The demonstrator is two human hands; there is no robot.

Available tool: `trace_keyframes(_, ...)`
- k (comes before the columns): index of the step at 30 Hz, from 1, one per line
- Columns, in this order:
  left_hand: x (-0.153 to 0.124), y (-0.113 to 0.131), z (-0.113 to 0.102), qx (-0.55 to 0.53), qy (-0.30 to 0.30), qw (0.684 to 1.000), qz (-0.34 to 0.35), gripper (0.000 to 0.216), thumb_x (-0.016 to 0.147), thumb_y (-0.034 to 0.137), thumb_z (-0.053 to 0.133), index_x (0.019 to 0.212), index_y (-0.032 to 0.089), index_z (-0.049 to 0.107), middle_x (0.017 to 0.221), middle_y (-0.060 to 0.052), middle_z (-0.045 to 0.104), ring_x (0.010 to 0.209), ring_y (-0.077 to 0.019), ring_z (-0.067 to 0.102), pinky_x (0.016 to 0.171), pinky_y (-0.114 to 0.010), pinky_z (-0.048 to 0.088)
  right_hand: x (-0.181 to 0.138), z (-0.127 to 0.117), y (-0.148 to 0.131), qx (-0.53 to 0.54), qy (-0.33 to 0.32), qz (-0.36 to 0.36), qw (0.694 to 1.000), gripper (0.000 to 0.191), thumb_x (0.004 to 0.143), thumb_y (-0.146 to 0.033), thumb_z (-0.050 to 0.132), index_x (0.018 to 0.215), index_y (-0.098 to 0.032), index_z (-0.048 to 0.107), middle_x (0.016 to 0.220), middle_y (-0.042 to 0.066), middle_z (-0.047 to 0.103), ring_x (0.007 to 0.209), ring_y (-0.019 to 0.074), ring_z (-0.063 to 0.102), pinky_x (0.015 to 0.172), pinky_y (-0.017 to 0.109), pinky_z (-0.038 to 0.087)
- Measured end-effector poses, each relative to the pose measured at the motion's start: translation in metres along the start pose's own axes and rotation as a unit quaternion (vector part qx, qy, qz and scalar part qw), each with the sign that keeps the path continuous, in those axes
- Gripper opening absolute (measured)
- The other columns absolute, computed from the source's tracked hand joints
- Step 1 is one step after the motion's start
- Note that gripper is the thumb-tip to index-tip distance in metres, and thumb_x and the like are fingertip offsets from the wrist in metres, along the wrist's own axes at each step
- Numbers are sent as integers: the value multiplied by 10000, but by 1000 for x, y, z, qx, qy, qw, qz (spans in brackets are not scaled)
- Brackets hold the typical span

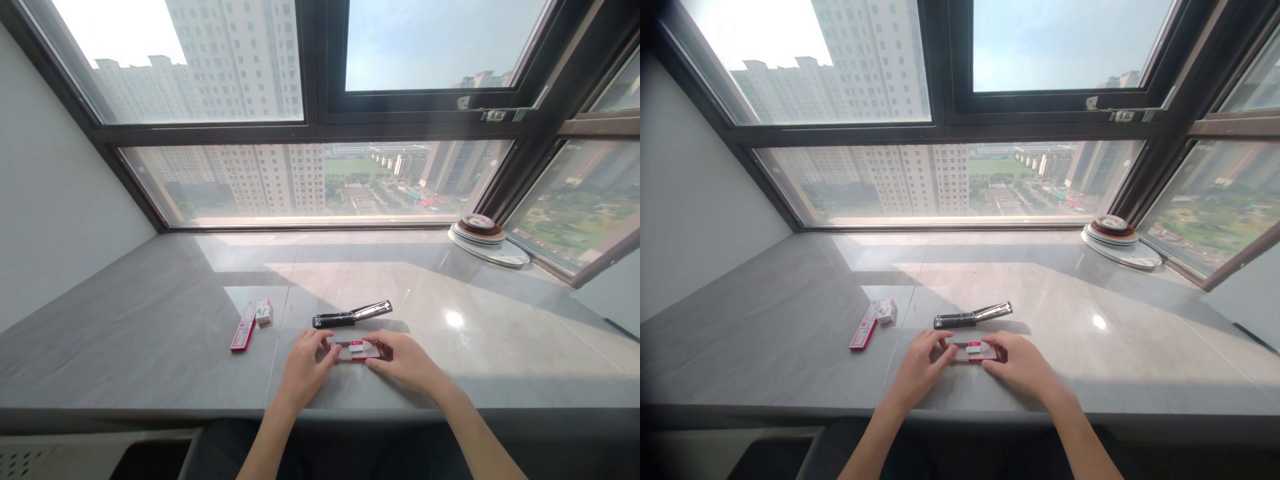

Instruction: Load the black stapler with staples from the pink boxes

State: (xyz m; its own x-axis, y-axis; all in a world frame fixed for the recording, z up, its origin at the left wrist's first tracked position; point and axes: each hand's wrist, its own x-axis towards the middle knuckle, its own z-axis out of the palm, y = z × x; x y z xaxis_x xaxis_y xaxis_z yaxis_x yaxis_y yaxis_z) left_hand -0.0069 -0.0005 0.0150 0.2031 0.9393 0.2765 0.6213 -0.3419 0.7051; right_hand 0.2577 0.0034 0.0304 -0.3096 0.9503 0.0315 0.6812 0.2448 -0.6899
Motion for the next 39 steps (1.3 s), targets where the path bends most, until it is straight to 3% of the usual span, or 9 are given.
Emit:
trace_keyframes(4,-1,0,8,6,8,999,-36,211,993,329,533,1109,300,707,837,8,723,777,-194,661,820,-327,484,6,9,-14,-14,-26,-24,999,262,860,-418,716,1077,-287,780,853,8,681,747,177,595,698,284,431)
trace_keyframes(9,-3,-6,3,0,28,997,-66,237,1021,370,468,1067,292,687,770,22,701,705,-180,638,715,-298,459,10,12,-30,-13,-23,-18,1000,390,832,-484,755,1169,-289,769,842,13,675,749,187,601,699,287,433)
trace_keyframes(13,19,-23,-9,69,107,990,-62,296,926,388,635,1202,287,665,1107,-42,720,1057,-249,636,931,-375,470,16,20,-42,-13,-14,-21,1000,314,890,-470,701,1143,-307,791,831,8,659,730,171,604,702,279,424)
trace_keyframes(15,34,-30,-11,92,82,991,-49,430,840,392,744,1251,299,660,1368,-64,636,1295,-304,523,1074,-457,399,20,26,-48,-30,-24,-33,999,213,895,-428,702,1018,-301,821,812,4,651,707,159,593,683,271,404)
trace_keyframes(17,45,-34,-8,96,36,994,-45,385,810,390,782,1178,317,699,1464,-42,580,1390,-328,440,1132,-511,335,23,31,-53,-37,-30,-53,997,159,911,-371,686,947,-290,818,801,-1,659,710,156,593,672,267,383)
trace_keyframes(20,45,-35,0,84,3,996,-31,228,829,384,777,1044,328,728,1429,7,616,1433,-309,411,1177,-522,277,28,33,-54,-19,5,-75,997,181,960,-315,617,1005,-280,788,852,0,692,766,164,613,697,265,389)
trace_keyframes(24,29,-31,8,63,-3,998,-6,219,849,409,770,1050,339,719,1443,26,607,1489,-286,361,1242,-521,189,38,29,-45,-8,77,-68,995,214,989,-323,575,1087,-255,752,885,11,691,798,172,618,729,271,413)
trace_keyframes(35,23,-30,8,59,1,998,-7,220,851,420,774,1050,343,722,1423,20,622,1485,-290,377,1257,-546,164,55,31,-43,-32,36,-76,996,246,987,-349,551,1067,-267,769,901,12,711,823,182,643,741,279,425)
trace_keyframes(39,23,-29,7,56,3,998,-9,223,855,422,768,1056,340,718,1421,17,623,1488,-289,375,1256,-540,174,53,27,-43,-50,30,-56,997,307,967,-392,573,1194,-270,739,825,10,703,781,191,645,711,281,415)
